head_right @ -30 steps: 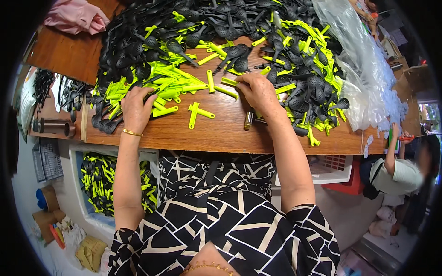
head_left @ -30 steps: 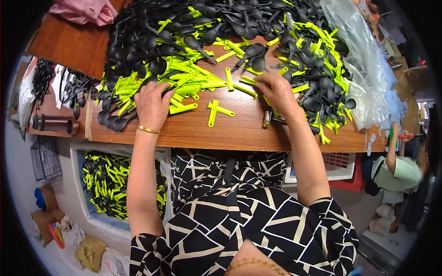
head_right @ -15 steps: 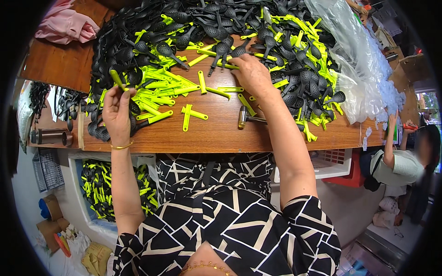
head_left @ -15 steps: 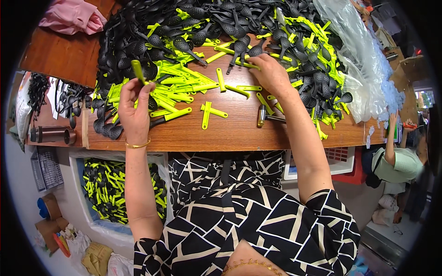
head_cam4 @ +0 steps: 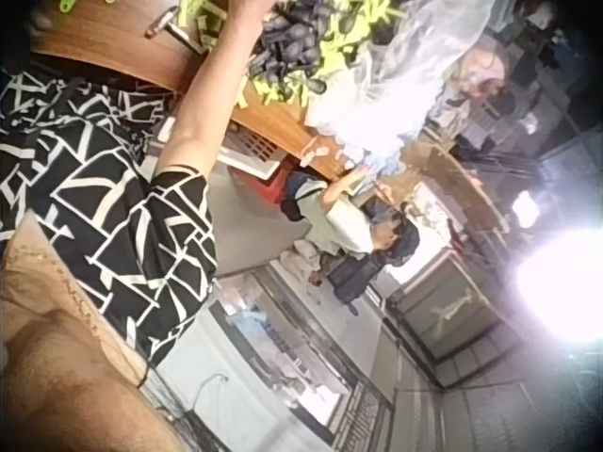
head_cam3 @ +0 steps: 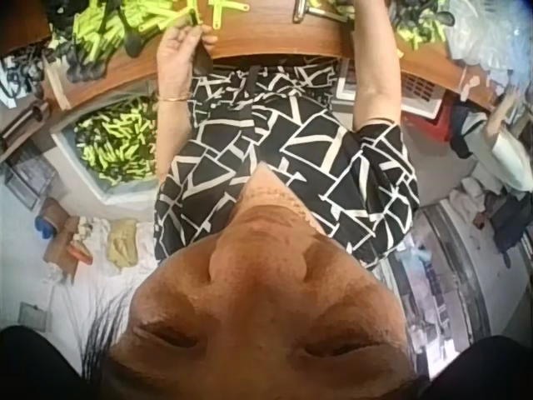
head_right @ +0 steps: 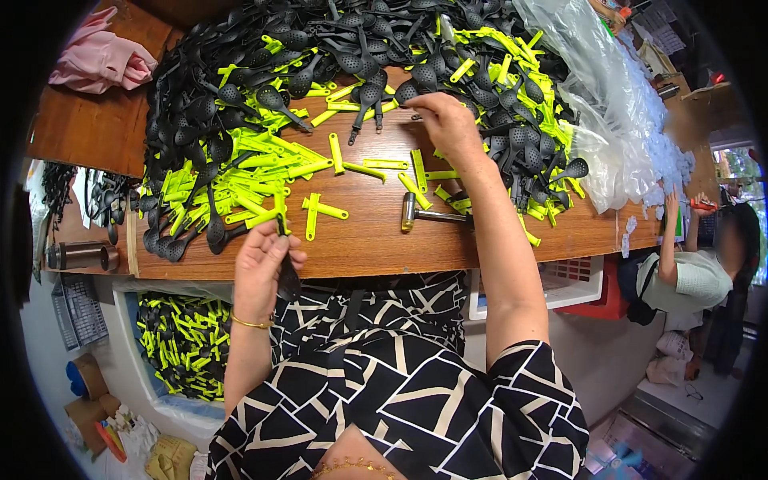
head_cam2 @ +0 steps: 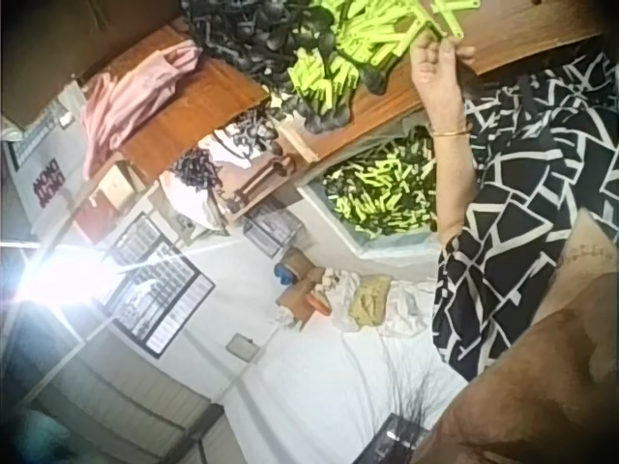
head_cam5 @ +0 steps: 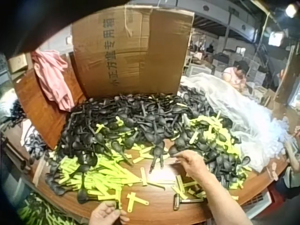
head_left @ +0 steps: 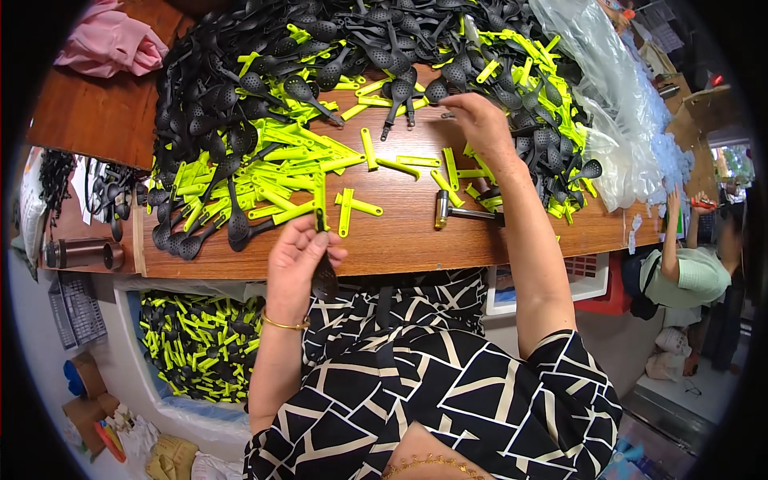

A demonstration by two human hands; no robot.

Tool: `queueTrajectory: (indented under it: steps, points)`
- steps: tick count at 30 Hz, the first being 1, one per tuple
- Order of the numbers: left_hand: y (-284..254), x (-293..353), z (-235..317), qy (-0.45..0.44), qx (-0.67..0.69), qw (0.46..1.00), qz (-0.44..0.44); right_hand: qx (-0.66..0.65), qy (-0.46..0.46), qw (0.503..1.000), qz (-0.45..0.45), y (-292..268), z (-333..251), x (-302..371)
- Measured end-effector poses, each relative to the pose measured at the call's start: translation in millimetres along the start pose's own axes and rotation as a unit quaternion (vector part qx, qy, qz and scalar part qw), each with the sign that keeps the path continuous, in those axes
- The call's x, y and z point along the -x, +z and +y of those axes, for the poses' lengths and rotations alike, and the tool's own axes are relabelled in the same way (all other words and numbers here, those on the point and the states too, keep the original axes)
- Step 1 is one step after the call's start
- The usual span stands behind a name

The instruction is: The person assembles kitchen utensils by inserting a black perforated spoon head into a neon green handle. They use a small hammer to tap the connection point, securing the two parts together. The person repeatedly picks up components from a large pile on the table and places the finished utensils into a pile to the left.

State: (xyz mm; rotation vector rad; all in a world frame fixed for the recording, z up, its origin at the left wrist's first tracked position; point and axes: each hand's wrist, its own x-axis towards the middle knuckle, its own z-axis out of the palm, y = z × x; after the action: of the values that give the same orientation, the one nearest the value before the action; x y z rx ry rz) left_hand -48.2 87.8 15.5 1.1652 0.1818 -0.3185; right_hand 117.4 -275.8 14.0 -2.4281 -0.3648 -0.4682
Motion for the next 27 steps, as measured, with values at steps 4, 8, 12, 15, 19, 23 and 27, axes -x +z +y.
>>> queueTrajectory:
  steps: [4,8,12,15,19,23,27]
  points:
    - [12,7,-16,-0.017,0.005,1.0,0.002,0.073,-0.101,0.992,-0.024,27,-12,-27]
    - [9,5,-23,-0.019,-0.003,1.0,0.016,0.193,-0.203,0.96,-0.016,51,-28,-48]
    - [2,1,-25,-0.015,0.005,1.0,0.011,0.207,-0.094,0.971,-0.072,46,2,-55]
    - [-1,-2,-27,-0.022,0.018,1.0,0.005,0.27,-0.051,0.962,-0.007,17,27,-45]
    - [-1,-3,-25,-0.027,-0.009,0.999,-0.017,0.333,0.048,0.941,-0.03,-13,42,-33]
    - [1,-4,-28,-0.027,0.017,0.999,-0.01,0.222,-0.069,0.97,0.065,-8,27,-37]
    - [2,-1,-25,-0.031,0.015,0.999,0.004,0.04,-0.224,0.974,0.012,38,-27,-54]
